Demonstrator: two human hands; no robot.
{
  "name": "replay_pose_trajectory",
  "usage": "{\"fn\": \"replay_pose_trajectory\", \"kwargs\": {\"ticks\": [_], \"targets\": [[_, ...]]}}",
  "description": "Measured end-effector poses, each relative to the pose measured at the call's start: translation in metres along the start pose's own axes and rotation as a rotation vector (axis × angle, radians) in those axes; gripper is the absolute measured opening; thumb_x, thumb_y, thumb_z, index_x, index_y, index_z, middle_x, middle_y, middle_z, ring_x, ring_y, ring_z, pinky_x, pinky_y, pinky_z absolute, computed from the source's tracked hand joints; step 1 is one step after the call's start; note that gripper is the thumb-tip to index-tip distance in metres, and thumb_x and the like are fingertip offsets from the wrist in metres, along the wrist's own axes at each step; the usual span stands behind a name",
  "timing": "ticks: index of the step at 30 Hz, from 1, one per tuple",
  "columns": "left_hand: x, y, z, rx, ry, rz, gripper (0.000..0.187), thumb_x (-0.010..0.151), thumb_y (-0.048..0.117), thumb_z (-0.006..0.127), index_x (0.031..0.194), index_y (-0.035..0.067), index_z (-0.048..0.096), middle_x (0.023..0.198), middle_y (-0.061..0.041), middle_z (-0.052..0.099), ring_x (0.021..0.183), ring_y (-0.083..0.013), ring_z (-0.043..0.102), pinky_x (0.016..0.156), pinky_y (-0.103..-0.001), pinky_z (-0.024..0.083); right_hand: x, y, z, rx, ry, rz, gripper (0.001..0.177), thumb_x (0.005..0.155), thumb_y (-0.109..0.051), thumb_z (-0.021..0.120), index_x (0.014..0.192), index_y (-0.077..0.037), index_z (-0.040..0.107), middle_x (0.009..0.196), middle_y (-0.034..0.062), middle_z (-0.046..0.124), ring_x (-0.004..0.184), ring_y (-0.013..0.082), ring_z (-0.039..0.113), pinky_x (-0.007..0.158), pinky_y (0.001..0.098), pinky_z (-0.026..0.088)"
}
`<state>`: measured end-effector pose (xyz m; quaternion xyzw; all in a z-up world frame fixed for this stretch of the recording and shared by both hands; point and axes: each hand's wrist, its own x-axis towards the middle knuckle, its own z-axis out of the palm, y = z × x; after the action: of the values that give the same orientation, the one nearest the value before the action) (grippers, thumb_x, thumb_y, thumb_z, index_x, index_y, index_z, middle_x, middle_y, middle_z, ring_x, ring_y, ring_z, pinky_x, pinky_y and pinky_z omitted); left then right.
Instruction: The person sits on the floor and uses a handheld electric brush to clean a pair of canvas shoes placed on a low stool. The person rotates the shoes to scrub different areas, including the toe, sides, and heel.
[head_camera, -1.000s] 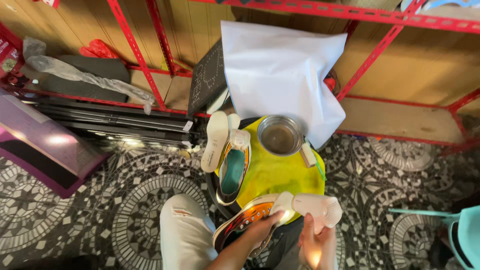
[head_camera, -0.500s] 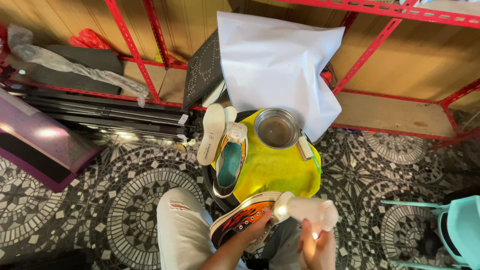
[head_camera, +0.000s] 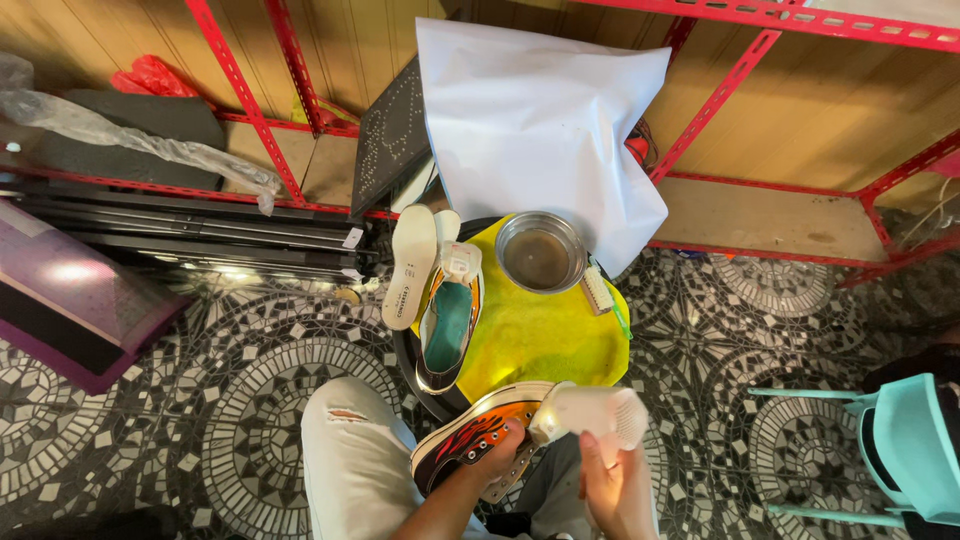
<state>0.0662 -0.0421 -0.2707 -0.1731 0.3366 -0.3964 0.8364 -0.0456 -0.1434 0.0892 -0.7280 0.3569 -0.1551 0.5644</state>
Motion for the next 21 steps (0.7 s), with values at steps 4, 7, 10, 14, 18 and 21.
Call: {"fn": "replay_pose_trajectory", "kwargs": {"ticks": [4, 7, 10, 14, 18, 21], "targets": [[-0.066, -0.03, 0.069, 1.946, -0.058, 0.556, 0.031, 0.107, 0.034, 0.045, 0.107, 0.016, 0.071, 0.114, -0.002, 0.071, 0.121, -0.0174, 0.064, 0.109, -0.036, 0.054, 0.001, -0.021, 0.001, -0.067, 0.013, 0.041, 0.037, 0.103, -0.036, 0.067, 0.095, 0.0, 0.072, 0.05, 0.0124, 0.062, 0.042, 0.0239, 0.062, 0.048, 0.0394, 0.052], [-0.07, -0.025, 0.07, 2.219, -0.089, 0.706, 0.027, 0.106, 0.037, 0.044, 0.095, 0.022, 0.064, 0.102, 0.002, 0.066, 0.107, -0.0172, 0.063, 0.099, -0.038, 0.052, 0.001, -0.019, 0.0, -0.012, 0.009, 0.053, 0.035, 0.104, -0.035, 0.068, 0.105, -0.001, 0.069, 0.053, 0.01, 0.06, 0.043, 0.0234, 0.06, 0.048, 0.0404, 0.051], [-0.049, -0.006, 0.043, 2.168, -0.137, 0.575, 0.026, 0.11, 0.038, 0.043, 0.09, 0.023, 0.05, 0.096, 0.003, 0.054, 0.1, -0.0148, 0.058, 0.092, -0.037, 0.052, 0.002, -0.006, -0.002, -0.018, -0.107, -0.011, 0.035, 0.101, -0.033, 0.071, 0.116, -0.002, 0.071, 0.051, 0.0088, 0.065, 0.041, 0.0218, 0.062, 0.045, 0.0368, 0.051], [-0.067, -0.031, 0.073, 2.01, -0.209, 0.486, 0.073, 0.108, 0.062, 0.03, 0.139, 0.016, 0.077, 0.143, -0.008, 0.077, 0.141, -0.0249, 0.065, 0.122, -0.041, 0.05, 0.006, -0.055, 0.002, -0.054, 0.087, 0.18, 0.055, 0.105, -0.044, 0.063, 0.143, -0.004, 0.068, 0.053, 0.0148, 0.061, 0.047, 0.026, 0.059, 0.057, 0.0434, 0.052], [-0.067, -0.026, 0.072, 2.127, -0.092, 0.589, 0.054, 0.106, 0.048, 0.038, 0.13, 0.018, 0.077, 0.143, -0.005, 0.074, 0.144, -0.0247, 0.061, 0.125, -0.04, 0.046, 0.003, -0.026, 0.001, 0.012, -0.141, 0.097, 0.045, 0.104, -0.026, 0.071, 0.139, 0.001, 0.065, 0.067, 0.0106, 0.068, 0.045, 0.019, 0.056, 0.038, 0.0332, 0.045], [-0.072, -0.037, 0.083, 1.695, -0.353, 0.279, 0.065, 0.112, 0.044, 0.035, 0.154, 0.005, 0.065, 0.16, -0.013, 0.066, 0.156, -0.0266, 0.053, 0.135, -0.04, 0.037, 0.004, -0.031, 0.0, -0.128, -0.148, 0.045, 0.024, 0.103, -0.027, 0.072, 0.103, -0.004, 0.078, 0.048, 0.0099, 0.064, 0.04, 0.0208, 0.062, 0.046, 0.0355, 0.05]]}}
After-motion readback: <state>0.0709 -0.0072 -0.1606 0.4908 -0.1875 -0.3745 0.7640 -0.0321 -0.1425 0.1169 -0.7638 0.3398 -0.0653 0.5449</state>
